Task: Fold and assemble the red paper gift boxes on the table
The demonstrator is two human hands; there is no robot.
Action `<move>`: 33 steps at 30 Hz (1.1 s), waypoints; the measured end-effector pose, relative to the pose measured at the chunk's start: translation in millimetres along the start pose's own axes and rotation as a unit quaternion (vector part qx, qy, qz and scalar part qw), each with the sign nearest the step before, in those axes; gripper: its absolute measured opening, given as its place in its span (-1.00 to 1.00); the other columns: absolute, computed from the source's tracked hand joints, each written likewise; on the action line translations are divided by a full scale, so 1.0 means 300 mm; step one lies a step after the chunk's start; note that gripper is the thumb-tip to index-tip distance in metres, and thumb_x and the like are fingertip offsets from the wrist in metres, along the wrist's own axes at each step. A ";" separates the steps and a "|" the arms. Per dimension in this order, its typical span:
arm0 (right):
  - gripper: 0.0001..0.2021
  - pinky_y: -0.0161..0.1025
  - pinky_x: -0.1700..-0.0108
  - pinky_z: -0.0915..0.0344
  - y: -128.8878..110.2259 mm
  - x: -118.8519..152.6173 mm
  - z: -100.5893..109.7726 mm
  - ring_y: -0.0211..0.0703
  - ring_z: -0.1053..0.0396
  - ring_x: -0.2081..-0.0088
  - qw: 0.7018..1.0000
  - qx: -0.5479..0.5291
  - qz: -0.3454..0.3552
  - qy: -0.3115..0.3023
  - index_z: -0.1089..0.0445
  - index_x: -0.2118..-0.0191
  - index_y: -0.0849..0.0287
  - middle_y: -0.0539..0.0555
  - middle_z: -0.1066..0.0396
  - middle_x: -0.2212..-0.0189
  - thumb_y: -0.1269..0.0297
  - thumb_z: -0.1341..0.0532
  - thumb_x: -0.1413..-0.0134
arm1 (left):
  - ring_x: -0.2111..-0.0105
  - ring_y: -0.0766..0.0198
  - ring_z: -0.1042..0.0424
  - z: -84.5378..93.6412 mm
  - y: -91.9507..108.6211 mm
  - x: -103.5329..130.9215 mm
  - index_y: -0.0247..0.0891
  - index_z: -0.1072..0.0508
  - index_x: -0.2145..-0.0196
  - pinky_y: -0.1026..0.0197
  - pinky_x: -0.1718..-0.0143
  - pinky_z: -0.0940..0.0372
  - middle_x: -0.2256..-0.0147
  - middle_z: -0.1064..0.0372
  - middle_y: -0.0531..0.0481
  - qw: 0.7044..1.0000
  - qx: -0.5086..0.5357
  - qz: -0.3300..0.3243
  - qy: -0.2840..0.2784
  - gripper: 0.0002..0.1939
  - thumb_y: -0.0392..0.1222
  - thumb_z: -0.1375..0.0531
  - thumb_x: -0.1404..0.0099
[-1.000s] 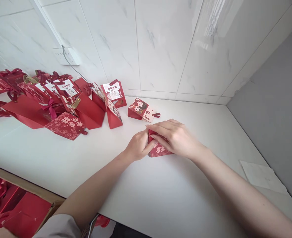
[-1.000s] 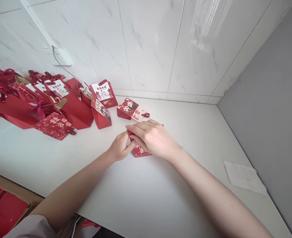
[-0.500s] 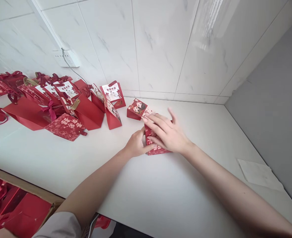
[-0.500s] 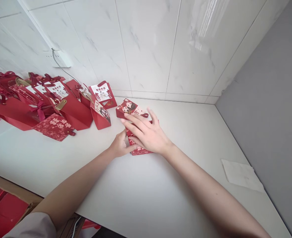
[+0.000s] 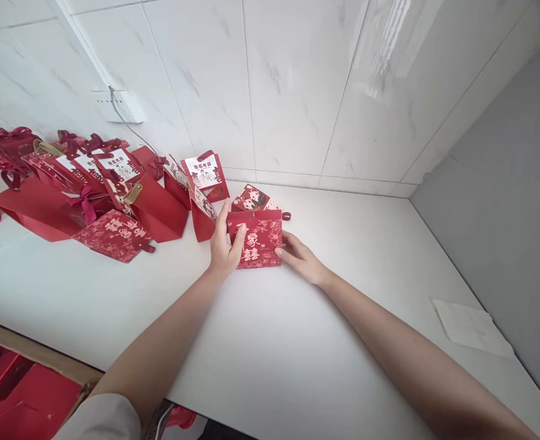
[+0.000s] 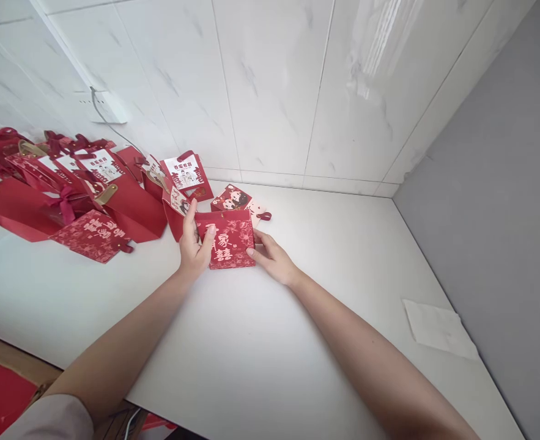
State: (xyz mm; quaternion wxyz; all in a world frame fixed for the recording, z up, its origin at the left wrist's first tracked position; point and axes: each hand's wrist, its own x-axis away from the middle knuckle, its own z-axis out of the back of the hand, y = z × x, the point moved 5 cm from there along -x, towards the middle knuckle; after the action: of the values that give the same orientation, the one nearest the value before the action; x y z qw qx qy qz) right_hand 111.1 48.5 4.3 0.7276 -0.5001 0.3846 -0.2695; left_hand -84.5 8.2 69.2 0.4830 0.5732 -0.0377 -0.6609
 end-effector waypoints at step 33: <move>-0.51 0.04 -0.28 -0.17 -0.016 0.014 0.005 -0.01 -0.28 -0.20 0.999 0.046 0.019 -0.013 -0.22 -0.21 0.02 0.13 -0.30 -0.19 0.01 -0.21 -0.23 | 0.32 0.15 -0.57 0.089 -0.089 -0.069 -0.27 -0.65 0.33 0.16 0.20 -0.46 0.35 -0.59 -0.10 0.948 0.237 0.214 -0.004 -0.71 -0.07 -0.44 0.01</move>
State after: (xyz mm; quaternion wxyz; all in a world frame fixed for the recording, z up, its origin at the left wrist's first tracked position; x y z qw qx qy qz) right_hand 114.8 44.4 7.8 0.7596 -0.4627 0.3714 -0.2663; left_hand -123.9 23.0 77.1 0.4628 0.6470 -0.3172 -0.5163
